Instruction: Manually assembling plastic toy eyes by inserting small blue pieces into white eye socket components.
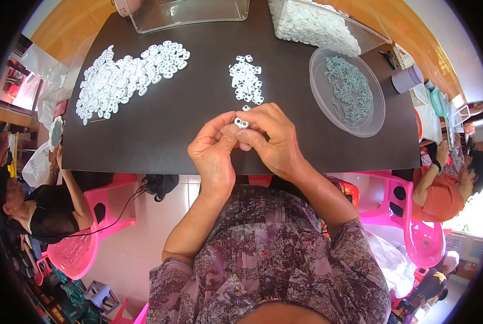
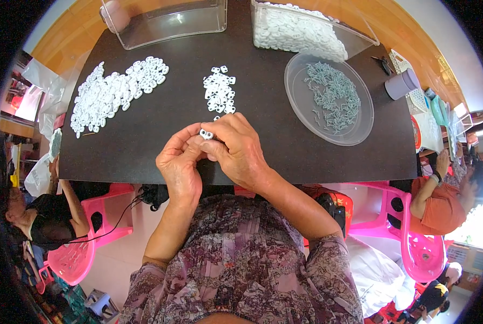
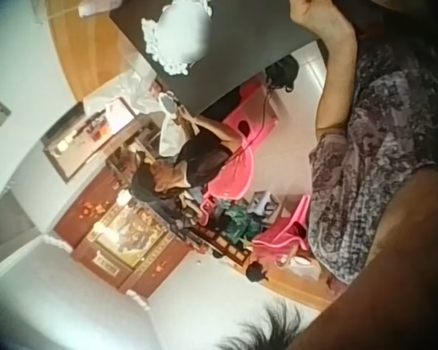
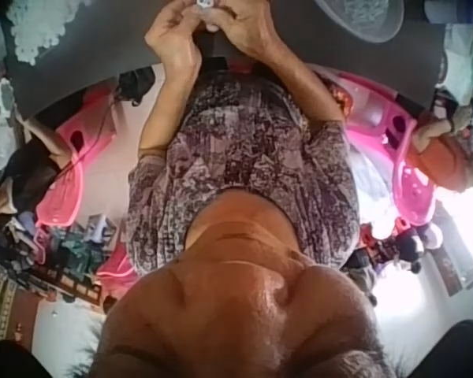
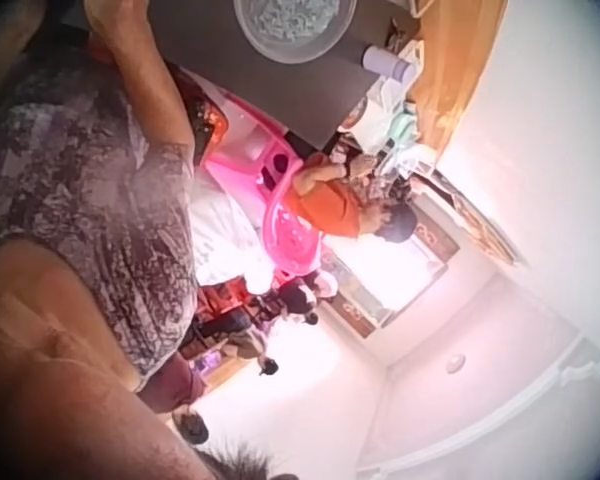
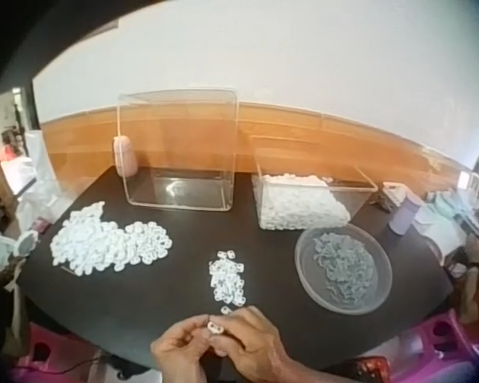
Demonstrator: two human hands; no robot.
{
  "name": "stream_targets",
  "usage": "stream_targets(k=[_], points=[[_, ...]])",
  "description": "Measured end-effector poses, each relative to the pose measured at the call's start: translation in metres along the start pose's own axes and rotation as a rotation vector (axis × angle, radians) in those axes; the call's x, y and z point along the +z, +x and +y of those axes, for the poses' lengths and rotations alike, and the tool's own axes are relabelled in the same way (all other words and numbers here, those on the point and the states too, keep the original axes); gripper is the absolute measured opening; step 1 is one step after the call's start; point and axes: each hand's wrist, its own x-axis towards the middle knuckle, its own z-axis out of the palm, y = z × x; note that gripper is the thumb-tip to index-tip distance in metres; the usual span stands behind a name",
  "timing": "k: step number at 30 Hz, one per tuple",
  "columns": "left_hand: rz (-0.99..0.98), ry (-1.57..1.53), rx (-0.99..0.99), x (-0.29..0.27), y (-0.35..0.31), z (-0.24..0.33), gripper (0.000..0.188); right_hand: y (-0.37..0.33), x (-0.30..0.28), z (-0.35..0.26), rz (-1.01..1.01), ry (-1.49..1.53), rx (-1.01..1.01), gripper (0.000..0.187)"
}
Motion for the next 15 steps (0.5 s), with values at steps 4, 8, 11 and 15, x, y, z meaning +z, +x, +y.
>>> stream_targets(k=[4, 8, 11, 15], points=[[0.092, -0.107, -0.167, 0.007, 0.0, 0.005, 0.019, 0.002, -0.002, -0.001, 0.067, -0.025, -0.103, 0.027], [0.134, -0.119, -0.201, 0.008, 0.001, 0.005, 0.017, 0.002, -0.008, 0.0, 0.031, -0.024, -0.117, 0.03], [0.109, -0.108, -0.176, 0.013, -0.001, 0.006, 0.015, 0.001, -0.01, 0.001, 0.036, -0.084, -0.162, 0.033], [0.096, -0.099, -0.16, 0.012, -0.001, 0.005, 0.012, 0.0, -0.009, 0.001, 0.074, -0.128, -0.213, 0.032]])
